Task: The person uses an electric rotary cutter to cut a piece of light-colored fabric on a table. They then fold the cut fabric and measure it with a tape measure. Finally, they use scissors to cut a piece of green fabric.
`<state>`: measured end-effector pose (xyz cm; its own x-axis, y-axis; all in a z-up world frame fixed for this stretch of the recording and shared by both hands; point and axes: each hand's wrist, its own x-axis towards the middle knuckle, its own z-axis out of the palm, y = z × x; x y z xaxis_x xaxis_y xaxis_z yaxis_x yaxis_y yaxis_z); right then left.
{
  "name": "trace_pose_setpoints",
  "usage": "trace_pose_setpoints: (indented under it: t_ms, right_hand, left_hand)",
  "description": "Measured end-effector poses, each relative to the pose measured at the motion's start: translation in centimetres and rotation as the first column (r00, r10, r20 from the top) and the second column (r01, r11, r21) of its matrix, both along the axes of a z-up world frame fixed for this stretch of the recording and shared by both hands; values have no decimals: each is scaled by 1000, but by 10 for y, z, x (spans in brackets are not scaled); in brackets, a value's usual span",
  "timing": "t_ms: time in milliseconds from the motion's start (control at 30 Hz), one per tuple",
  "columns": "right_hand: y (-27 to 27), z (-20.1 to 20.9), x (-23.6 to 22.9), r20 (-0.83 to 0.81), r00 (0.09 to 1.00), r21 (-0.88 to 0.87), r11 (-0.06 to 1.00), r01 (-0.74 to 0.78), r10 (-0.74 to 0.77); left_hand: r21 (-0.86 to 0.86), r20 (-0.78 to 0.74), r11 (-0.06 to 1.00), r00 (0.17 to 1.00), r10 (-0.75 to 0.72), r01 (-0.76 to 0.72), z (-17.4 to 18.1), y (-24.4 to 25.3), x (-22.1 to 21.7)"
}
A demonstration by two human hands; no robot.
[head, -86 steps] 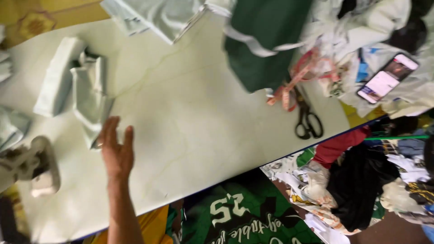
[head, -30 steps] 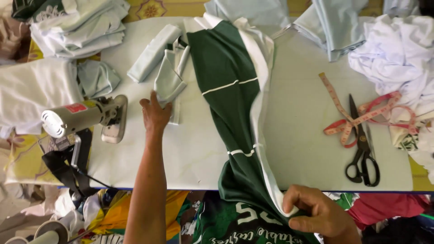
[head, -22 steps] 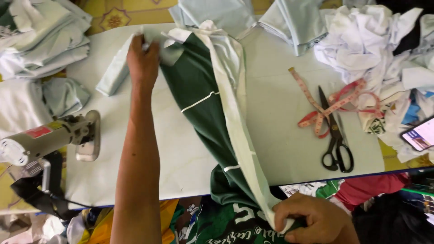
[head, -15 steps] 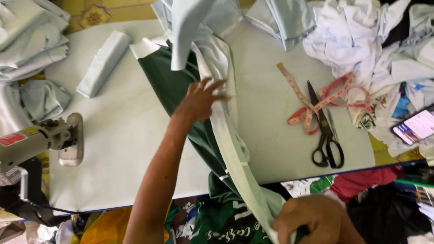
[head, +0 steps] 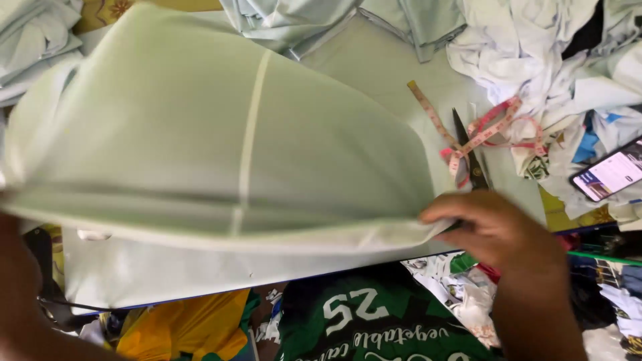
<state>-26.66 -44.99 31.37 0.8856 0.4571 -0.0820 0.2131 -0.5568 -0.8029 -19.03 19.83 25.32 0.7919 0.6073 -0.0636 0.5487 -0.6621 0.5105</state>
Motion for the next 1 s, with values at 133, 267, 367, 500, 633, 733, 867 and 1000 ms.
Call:
trace_pose_setpoints:
  t_ms: [133,267,367,500,633,733,867,1000]
  right_hand:
    - [12,-67,13,-431,897,-85,986,-145,95]
    - [-5,-143,31,116,949,-322,893,315,-293]
    - [-41,-202,33,688,715,-445,705,551,-124]
    - [-85,-230,17,647,745,-587,519,621,-160]
    - [-124,-236,27,771,637,-527,546,651,-16]
    - [-115,-233,38,791,610,-534,433,726,-45]
    - [-34,-247,72,776,531,-275,575,771,-340]
    - [56,-283,98,473,671,-323,596,735,-571]
  left_hand:
    - [88,-336,893,857,-390,441,-10,-19,-63]
    - [-77,-392,905,822,-414,419,-52,-77,-73]
    - [170,-1,846,859,-512,505,-119,-112,-68]
    - [184,-269,808,820,-506,559,-131,-160,-71]
    - [74,-428,843,780,-456,533,-110,-169,-90]
    - [-15,-680,854,622,-390,519,-116,-158,-93]
    - [87,-215,788,783,-583,610,-136,-152,-46]
    - [220,239,738,698,-675,638,-156,-144,16]
